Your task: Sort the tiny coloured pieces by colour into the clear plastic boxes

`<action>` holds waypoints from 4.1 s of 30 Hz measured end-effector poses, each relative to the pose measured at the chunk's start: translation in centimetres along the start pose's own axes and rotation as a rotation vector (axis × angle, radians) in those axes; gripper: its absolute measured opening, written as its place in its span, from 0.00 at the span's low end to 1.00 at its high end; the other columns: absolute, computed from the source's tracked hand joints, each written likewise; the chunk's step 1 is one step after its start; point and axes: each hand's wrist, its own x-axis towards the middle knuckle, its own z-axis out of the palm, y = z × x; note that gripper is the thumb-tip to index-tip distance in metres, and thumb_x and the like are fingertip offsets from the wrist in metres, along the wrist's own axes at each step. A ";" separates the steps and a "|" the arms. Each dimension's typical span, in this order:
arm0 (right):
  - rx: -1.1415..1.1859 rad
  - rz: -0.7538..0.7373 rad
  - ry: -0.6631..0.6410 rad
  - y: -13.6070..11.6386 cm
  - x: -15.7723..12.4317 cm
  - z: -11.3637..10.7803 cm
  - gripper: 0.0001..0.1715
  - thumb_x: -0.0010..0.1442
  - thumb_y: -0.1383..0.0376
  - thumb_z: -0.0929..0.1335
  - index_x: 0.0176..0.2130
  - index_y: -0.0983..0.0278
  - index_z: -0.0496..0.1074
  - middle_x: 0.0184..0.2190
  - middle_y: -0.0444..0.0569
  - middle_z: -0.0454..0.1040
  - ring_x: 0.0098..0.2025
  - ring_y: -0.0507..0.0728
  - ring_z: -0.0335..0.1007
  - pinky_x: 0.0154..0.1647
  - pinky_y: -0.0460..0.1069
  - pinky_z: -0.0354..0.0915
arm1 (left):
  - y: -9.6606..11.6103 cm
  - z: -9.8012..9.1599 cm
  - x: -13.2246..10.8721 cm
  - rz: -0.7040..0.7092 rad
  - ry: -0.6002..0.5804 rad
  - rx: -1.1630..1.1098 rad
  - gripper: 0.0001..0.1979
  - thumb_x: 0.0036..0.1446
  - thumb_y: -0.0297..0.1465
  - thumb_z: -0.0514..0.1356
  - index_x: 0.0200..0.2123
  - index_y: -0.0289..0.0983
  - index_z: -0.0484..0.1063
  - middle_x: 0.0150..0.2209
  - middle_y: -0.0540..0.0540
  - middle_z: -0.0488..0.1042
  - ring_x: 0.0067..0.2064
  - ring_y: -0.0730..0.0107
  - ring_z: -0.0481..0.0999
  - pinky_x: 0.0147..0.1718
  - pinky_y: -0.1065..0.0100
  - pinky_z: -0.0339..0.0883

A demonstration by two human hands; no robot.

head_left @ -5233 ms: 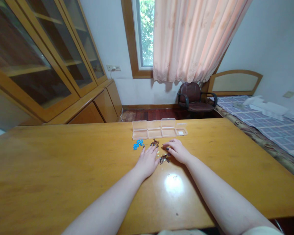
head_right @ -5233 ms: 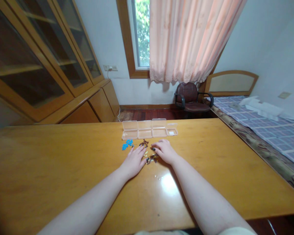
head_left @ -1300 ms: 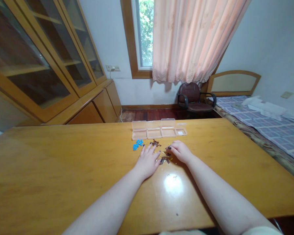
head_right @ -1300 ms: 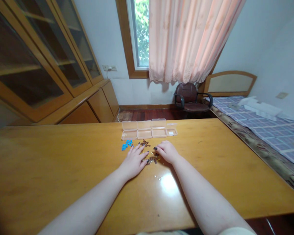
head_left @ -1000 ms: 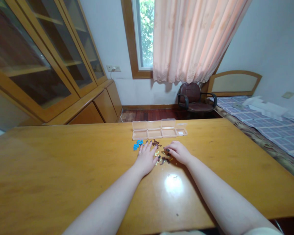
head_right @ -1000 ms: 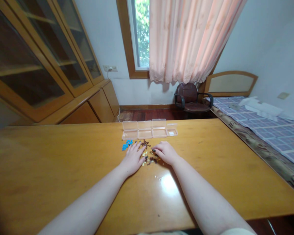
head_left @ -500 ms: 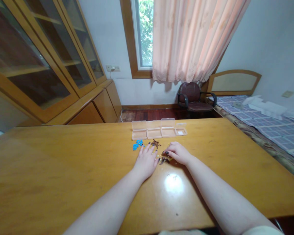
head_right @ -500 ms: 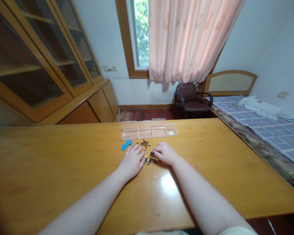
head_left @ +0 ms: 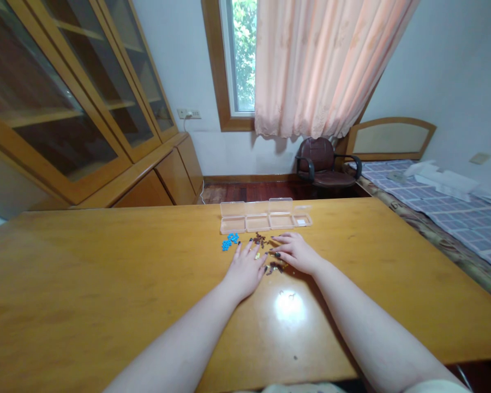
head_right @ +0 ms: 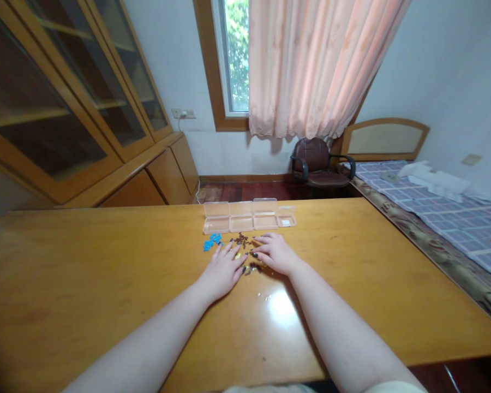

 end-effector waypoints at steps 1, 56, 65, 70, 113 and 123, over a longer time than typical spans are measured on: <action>-0.005 -0.005 -0.020 -0.2 0.0 -0.1 0.17 0.63 0.58 0.61 0.43 0.55 0.76 0.53 0.48 0.70 0.52 0.61 0.61 0.53 0.60 0.53 | 0.0 0.0 0.0 -0.008 -0.001 -0.001 0.19 0.60 0.36 0.50 0.54 0.44 0.66 0.61 0.43 0.59 0.63 0.52 0.51 0.60 0.45 0.41; 0.116 0.103 0.399 1.4 0.5 1.5 0.15 0.62 0.63 0.59 0.40 0.62 0.73 0.39 0.52 0.75 0.44 0.59 0.68 0.51 0.57 0.60 | 2.1 1.8 1.2 0.129 -0.015 -0.070 0.28 0.57 0.50 0.49 0.59 0.50 0.57 0.66 0.44 0.47 0.66 0.49 0.41 0.60 0.41 0.33; 0.139 0.092 0.403 1.3 0.4 1.4 0.16 0.63 0.62 0.59 0.40 0.63 0.73 0.39 0.52 0.75 0.44 0.58 0.68 0.49 0.56 0.61 | 2.0 1.8 1.2 0.089 -0.001 -0.052 0.27 0.57 0.49 0.49 0.59 0.50 0.58 0.65 0.44 0.48 0.66 0.49 0.41 0.60 0.42 0.32; 0.127 0.097 0.403 1.4 0.4 1.4 0.16 0.63 0.62 0.59 0.40 0.63 0.73 0.39 0.52 0.75 0.44 0.58 0.67 0.50 0.56 0.60 | 1.2 2.2 1.3 0.040 0.017 -0.039 0.27 0.58 0.49 0.48 0.59 0.49 0.58 0.65 0.44 0.48 0.66 0.48 0.40 0.59 0.40 0.32; 0.058 0.082 0.063 -0.1 0.2 0.0 0.07 0.57 0.64 0.67 0.29 0.62 0.73 0.26 0.46 0.74 0.31 0.54 0.68 0.35 0.48 0.61 | -1.0 -0.8 -0.7 0.200 -0.121 -0.063 0.23 0.59 0.44 0.50 0.57 0.50 0.61 0.64 0.45 0.53 0.65 0.51 0.44 0.59 0.41 0.34; 0.040 0.041 0.023 -0.3 0.2 -0.1 0.10 0.59 0.65 0.65 0.38 0.63 0.75 0.31 0.48 0.76 0.35 0.54 0.68 0.38 0.48 0.60 | -0.9 -0.4 -0.3 0.117 -0.152 -0.009 0.28 0.59 0.45 0.50 0.61 0.46 0.55 0.65 0.41 0.48 0.66 0.50 0.43 0.60 0.42 0.35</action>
